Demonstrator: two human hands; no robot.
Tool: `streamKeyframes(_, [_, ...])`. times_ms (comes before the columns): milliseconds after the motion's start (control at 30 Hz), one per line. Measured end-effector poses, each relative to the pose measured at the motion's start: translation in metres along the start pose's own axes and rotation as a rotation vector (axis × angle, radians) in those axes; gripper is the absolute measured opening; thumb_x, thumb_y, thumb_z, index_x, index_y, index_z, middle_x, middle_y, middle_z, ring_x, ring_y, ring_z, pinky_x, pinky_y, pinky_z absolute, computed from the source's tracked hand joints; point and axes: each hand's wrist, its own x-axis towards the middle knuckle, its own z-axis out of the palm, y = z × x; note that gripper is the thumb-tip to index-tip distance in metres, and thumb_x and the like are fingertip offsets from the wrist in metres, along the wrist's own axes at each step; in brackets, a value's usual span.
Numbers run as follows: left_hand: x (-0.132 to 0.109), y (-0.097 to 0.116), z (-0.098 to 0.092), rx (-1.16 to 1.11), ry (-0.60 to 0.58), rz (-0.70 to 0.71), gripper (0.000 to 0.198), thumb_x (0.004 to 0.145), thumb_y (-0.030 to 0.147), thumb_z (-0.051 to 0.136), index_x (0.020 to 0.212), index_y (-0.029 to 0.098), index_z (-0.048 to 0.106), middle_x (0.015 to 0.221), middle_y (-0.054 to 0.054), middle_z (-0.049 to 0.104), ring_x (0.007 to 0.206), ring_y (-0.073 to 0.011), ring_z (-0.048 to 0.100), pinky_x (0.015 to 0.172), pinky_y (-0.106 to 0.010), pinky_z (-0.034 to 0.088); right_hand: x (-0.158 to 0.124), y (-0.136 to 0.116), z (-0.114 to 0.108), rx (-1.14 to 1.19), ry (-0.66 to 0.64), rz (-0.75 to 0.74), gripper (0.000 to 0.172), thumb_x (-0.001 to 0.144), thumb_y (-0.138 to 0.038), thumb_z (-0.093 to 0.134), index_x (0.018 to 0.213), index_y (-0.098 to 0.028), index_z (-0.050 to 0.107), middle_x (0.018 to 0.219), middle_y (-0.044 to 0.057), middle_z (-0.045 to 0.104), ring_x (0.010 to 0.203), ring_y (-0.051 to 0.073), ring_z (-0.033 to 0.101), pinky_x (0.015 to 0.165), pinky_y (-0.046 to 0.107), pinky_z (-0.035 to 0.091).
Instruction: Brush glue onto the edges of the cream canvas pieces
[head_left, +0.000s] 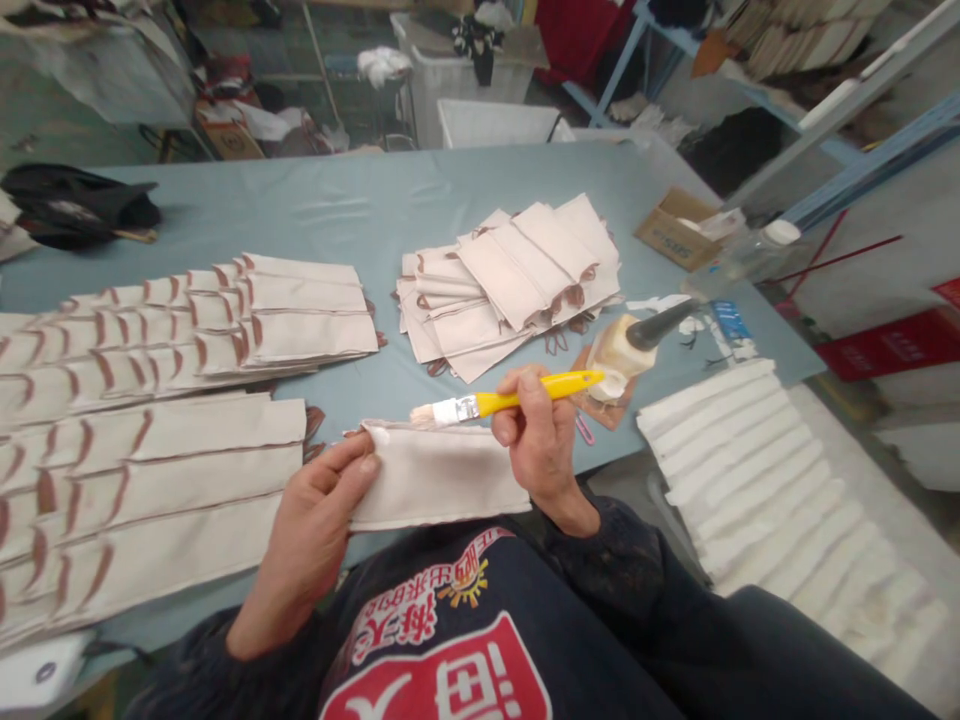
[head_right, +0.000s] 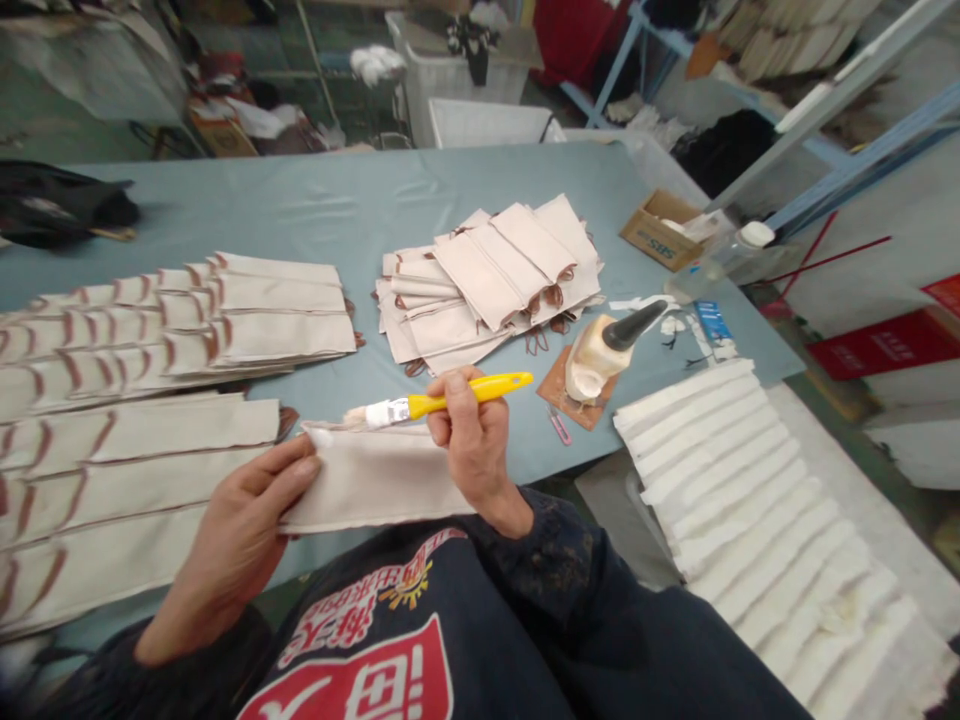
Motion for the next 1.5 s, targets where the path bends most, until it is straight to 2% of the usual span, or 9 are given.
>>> streamKeyframes(267, [-0.012,0.013,0.009,-0.083,-0.027,-0.107,0.059,0.051,0.039,0.101,0.102,0.015,0.083,0.079,-0.005,0.082,0.058,-0.0153,0.068,0.053,-0.021,0.054,-0.006,0.012,0.012,-0.101,-0.260,-0.150,0.042,0.099,-0.062,0.055,0.086,-0.022,0.062,0.054,-0.007,0.051,0.043,0.009,0.046,0.044,0.023,0.040])
streamKeyframes(433, [-0.014,0.015,0.008,-0.125,0.012,-0.099,0.057,0.049,0.040,0.101,0.098,0.016,0.084,0.077,-0.004,0.081,0.055,-0.0145,0.067,0.053,-0.023,0.056,-0.007,0.009,0.006,-0.167,-0.118,-0.290,0.040,0.102,-0.059,0.051,0.087,-0.024,0.062,0.056,-0.007,0.051,0.042,0.010,0.043,0.043,0.024,0.040])
streamKeyframes(533, [-0.015,0.016,0.008,-0.148,0.032,-0.114,0.056,0.047,0.037,0.101,0.096,0.016,0.083,0.074,-0.003,0.081,0.054,-0.0132,0.066,0.052,-0.020,0.054,-0.010,0.005,0.007,-0.223,-0.261,-0.335,0.032,0.103,-0.051,0.053,0.089,-0.025,0.066,0.056,-0.006,0.052,0.044,0.012,0.046,0.048,0.028,0.045])
streamKeyframes(667, [-0.016,0.018,0.010,-0.167,0.072,-0.142,0.054,0.043,0.033,0.101,0.091,0.016,0.082,0.070,-0.001,0.079,0.050,-0.0104,0.062,0.048,-0.017,0.050,-0.007,0.004,0.002,-0.428,-0.413,-0.411,0.028,0.102,-0.040,0.051,0.084,-0.026,0.068,0.064,0.000,0.065,0.054,0.015,0.057,0.059,0.032,0.053])
streamKeyframes(867, [-0.017,0.018,0.008,-0.159,0.066,-0.158,0.054,0.043,0.033,0.100,0.092,0.016,0.082,0.073,-0.001,0.080,0.052,-0.0116,0.062,0.049,-0.019,0.051,-0.009,0.005,-0.019,-0.500,-0.234,-0.537,0.026,0.102,-0.041,0.053,0.091,-0.025,0.070,0.066,0.001,0.068,0.053,0.017,0.061,0.060,0.034,0.055])
streamKeyframes(1033, [-0.018,0.019,0.006,-0.121,0.048,-0.107,0.046,0.051,0.037,0.097,0.089,0.017,0.081,0.069,0.000,0.077,0.051,-0.0124,0.063,0.049,-0.020,0.051,-0.010,0.015,-0.012,-0.502,-0.129,-0.539,0.024,0.104,-0.041,0.052,0.100,-0.025,0.069,0.070,0.001,0.068,0.055,0.017,0.062,0.063,0.033,0.055])
streamKeyframes(1300, [-0.019,0.032,0.009,-0.133,-0.021,-0.125,0.049,0.044,0.040,0.101,0.081,0.017,0.079,0.067,0.001,0.075,0.049,-0.0114,0.060,0.045,-0.018,0.048,-0.003,0.047,0.009,-0.584,-0.281,-0.380,0.027,0.105,-0.038,0.046,0.105,-0.021,0.066,0.083,0.004,0.072,0.068,0.016,0.067,0.071,0.029,0.054])
streamKeyframes(1400, [-0.010,0.025,-0.006,-0.035,-0.070,-0.092,0.054,0.057,0.053,0.095,0.096,0.018,0.082,0.078,-0.004,0.079,0.059,-0.0163,0.066,0.049,-0.021,0.051,0.000,0.043,0.008,-0.576,-0.188,-0.398,0.027,0.106,-0.038,0.045,0.102,-0.021,0.065,0.090,0.005,0.073,0.075,0.016,0.068,0.072,0.028,0.052])
streamKeyframes(1500, [0.003,0.009,-0.028,0.127,-0.201,0.035,0.051,0.077,0.064,0.080,0.101,0.019,0.084,0.090,-0.008,0.082,0.076,-0.0235,0.071,0.064,-0.028,0.059,0.009,0.032,0.000,-0.595,-0.084,-0.400,0.025,0.107,-0.038,0.045,0.101,-0.021,0.063,0.083,0.001,0.069,0.068,0.015,0.063,0.067,0.028,0.047])
